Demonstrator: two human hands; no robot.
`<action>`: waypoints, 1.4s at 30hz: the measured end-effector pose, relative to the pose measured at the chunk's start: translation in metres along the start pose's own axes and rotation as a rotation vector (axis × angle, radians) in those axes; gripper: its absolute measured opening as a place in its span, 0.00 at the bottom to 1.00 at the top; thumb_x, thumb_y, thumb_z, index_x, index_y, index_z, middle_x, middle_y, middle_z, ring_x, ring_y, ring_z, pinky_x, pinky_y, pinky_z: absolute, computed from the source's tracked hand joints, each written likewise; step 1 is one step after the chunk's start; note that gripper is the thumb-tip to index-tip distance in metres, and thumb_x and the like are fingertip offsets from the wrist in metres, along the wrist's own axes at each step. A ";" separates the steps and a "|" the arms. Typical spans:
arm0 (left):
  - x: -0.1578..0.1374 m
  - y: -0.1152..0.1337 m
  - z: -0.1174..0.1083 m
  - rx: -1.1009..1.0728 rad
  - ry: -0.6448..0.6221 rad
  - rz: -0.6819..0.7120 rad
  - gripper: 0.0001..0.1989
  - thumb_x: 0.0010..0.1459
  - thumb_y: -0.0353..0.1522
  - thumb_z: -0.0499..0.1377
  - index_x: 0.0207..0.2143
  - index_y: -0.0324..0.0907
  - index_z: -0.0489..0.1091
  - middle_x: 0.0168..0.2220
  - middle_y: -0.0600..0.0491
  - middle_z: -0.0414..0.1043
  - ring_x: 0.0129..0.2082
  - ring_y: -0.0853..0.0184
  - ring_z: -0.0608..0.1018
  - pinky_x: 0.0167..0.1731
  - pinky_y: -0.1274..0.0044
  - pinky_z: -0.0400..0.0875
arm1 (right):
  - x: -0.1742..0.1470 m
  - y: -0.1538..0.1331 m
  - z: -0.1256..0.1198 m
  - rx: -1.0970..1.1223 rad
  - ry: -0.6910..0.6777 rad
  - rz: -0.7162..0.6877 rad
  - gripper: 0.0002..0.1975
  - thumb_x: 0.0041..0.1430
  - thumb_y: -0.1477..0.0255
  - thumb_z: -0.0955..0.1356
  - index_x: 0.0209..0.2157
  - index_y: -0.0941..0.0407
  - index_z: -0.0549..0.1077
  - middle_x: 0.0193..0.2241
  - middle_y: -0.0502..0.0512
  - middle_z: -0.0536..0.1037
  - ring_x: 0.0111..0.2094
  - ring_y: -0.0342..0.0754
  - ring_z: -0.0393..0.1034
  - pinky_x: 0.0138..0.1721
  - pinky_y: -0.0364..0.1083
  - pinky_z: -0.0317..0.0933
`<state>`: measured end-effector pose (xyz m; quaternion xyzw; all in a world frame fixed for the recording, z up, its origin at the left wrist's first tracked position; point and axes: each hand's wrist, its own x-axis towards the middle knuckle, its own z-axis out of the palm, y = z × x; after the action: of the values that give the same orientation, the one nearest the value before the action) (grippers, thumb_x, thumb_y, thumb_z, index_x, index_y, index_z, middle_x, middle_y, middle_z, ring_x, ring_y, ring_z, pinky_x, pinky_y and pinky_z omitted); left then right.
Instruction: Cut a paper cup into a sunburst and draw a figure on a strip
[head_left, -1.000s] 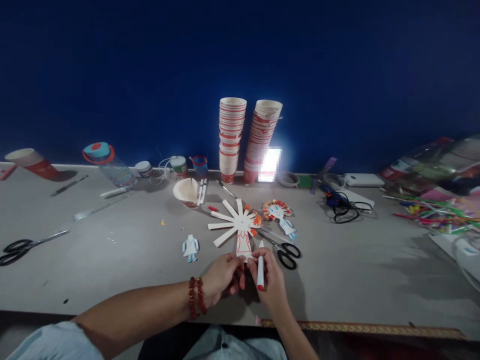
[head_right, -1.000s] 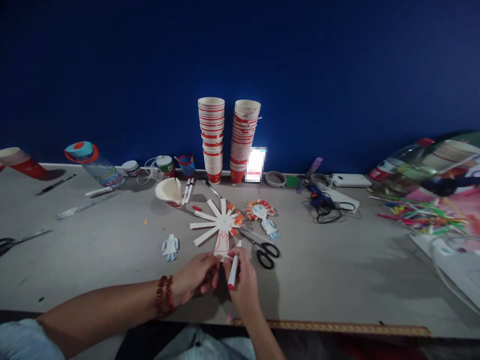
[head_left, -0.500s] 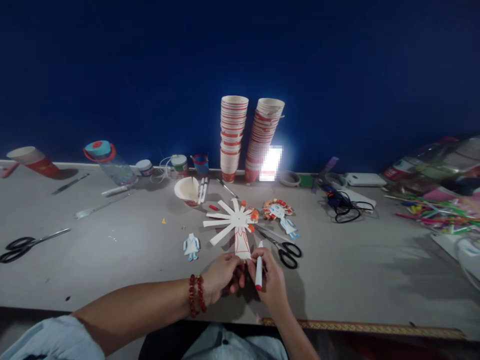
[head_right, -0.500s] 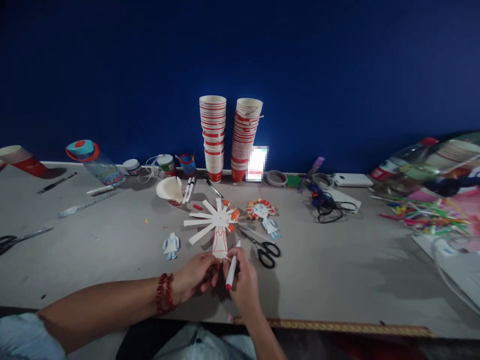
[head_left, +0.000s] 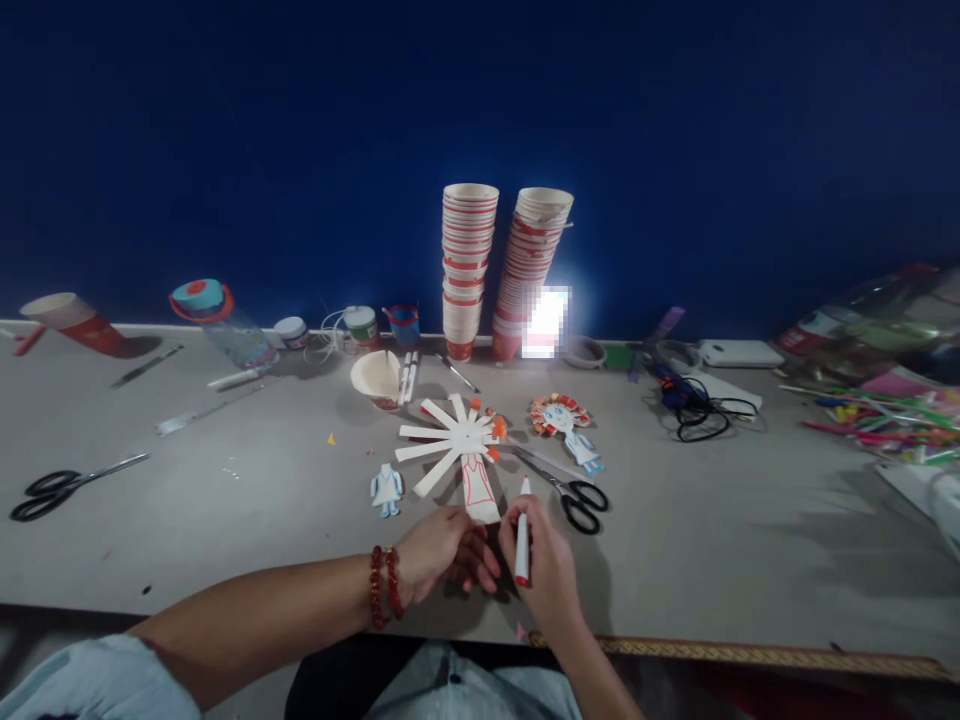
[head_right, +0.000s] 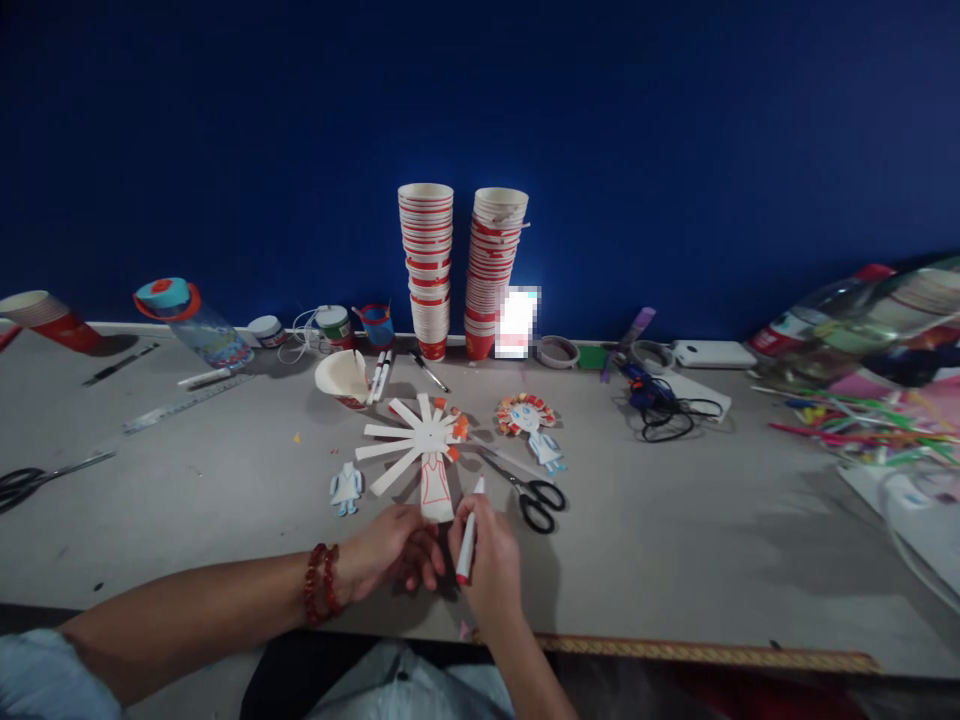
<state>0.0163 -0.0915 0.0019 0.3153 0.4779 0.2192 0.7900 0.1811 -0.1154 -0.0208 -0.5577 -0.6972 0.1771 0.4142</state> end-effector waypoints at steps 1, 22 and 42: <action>0.000 0.000 -0.001 0.000 0.013 0.000 0.17 0.53 0.45 0.54 0.30 0.39 0.63 0.22 0.49 0.75 0.18 0.68 0.77 0.15 0.82 0.58 | 0.000 0.001 -0.001 -0.013 0.037 -0.005 0.03 0.61 0.73 0.62 0.32 0.53 0.62 0.25 0.48 0.67 0.23 0.44 0.65 0.27 0.42 0.59; -0.003 -0.003 0.007 0.194 0.017 0.077 0.14 0.59 0.44 0.48 0.33 0.42 0.59 0.17 0.54 0.72 0.12 0.69 0.73 0.11 0.82 0.61 | 0.002 -0.009 0.005 0.127 0.004 0.029 0.02 0.60 0.74 0.63 0.33 0.53 0.63 0.26 0.47 0.67 0.25 0.44 0.67 0.29 0.41 0.62; -0.035 -0.012 -0.025 0.687 0.110 0.475 0.12 0.65 0.37 0.43 0.39 0.43 0.63 0.31 0.49 0.76 0.27 0.65 0.78 0.29 0.73 0.73 | 0.005 -0.009 0.008 0.077 0.001 0.084 0.02 0.60 0.72 0.63 0.35 0.52 0.61 0.25 0.47 0.70 0.23 0.45 0.69 0.27 0.42 0.63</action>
<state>-0.0212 -0.1156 0.0065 0.6495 0.4790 0.2396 0.5397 0.1685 -0.1117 -0.0172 -0.5703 -0.6655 0.2208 0.4279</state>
